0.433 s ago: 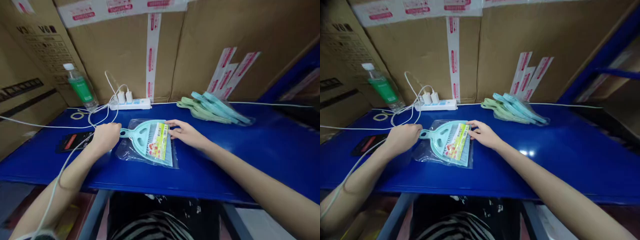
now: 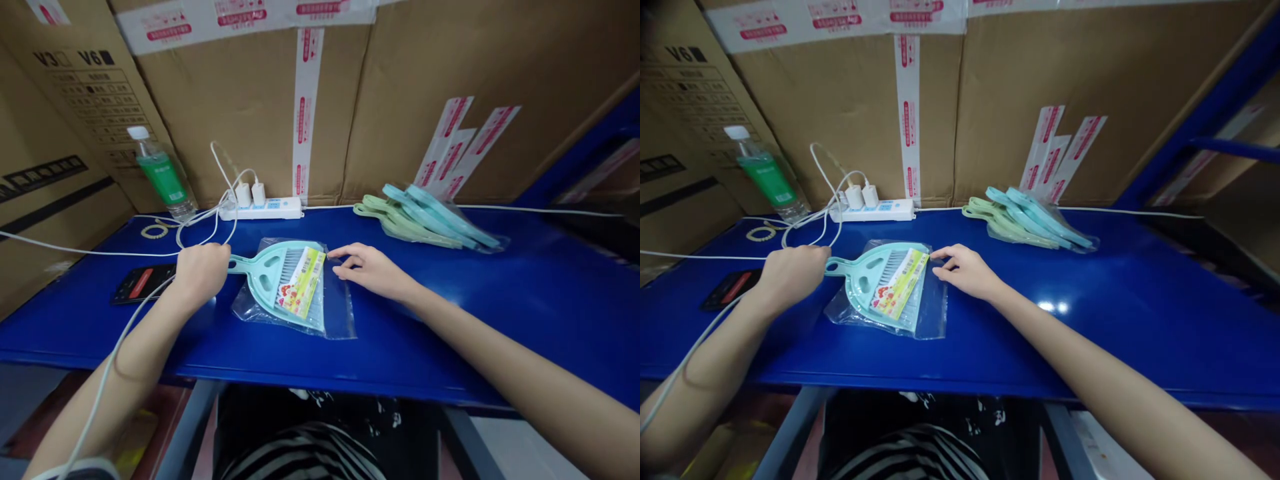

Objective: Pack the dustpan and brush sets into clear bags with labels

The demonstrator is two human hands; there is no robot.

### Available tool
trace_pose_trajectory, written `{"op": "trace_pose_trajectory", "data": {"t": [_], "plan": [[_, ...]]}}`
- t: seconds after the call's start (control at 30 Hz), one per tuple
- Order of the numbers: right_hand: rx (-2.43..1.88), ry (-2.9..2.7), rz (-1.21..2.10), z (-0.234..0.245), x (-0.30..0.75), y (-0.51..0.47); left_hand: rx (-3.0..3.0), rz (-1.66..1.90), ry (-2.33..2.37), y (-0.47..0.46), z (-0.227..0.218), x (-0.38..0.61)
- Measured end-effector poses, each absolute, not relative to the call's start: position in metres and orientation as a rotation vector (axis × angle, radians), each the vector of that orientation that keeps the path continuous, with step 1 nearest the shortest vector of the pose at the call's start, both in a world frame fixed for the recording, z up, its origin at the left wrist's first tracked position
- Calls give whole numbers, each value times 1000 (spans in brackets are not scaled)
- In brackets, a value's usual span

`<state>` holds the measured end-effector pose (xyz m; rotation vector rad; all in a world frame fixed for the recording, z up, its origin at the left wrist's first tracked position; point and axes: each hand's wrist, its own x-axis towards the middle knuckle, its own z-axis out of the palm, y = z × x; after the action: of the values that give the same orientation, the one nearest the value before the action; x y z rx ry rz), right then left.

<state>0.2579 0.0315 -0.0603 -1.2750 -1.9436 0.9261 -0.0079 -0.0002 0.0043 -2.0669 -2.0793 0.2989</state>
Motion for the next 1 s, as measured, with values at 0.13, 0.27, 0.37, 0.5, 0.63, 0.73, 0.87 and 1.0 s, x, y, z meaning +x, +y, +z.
{"op": "trace_pose_trajectory", "data": {"t": [0.13, 0.27, 0.37, 0.5, 0.63, 0.73, 0.87, 1.0], "plan": [[-1232, -2095, 661, -64, 255, 27, -1981, 497, -2021, 0, 5, -5], [-1174, -2226, 514, -66, 248, 22, -1984, 504, -2005, -1, 5, -4], [-1105, -2311, 402, -70, 242, 19, -1995, 489, -2002, -1, 4, -5], [-1125, -2371, 262, -75, 241, 17, -1997, 476, -2003, -1, 4, -4], [-1149, -2351, 241, -75, 245, 19, -2000, 494, -2009, -1, 5, -4], [-1182, -2348, 228, -74, 247, 22, -2005, 489, -2008, -1, 5, -3], [-1235, -2415, 128, -74, 246, 22, -2007, 491, -2015, -1, 5, -4], [-1156, -2380, 93, -69, 247, 21, -2013, 498, -2019, -1, 4, -5]]}}
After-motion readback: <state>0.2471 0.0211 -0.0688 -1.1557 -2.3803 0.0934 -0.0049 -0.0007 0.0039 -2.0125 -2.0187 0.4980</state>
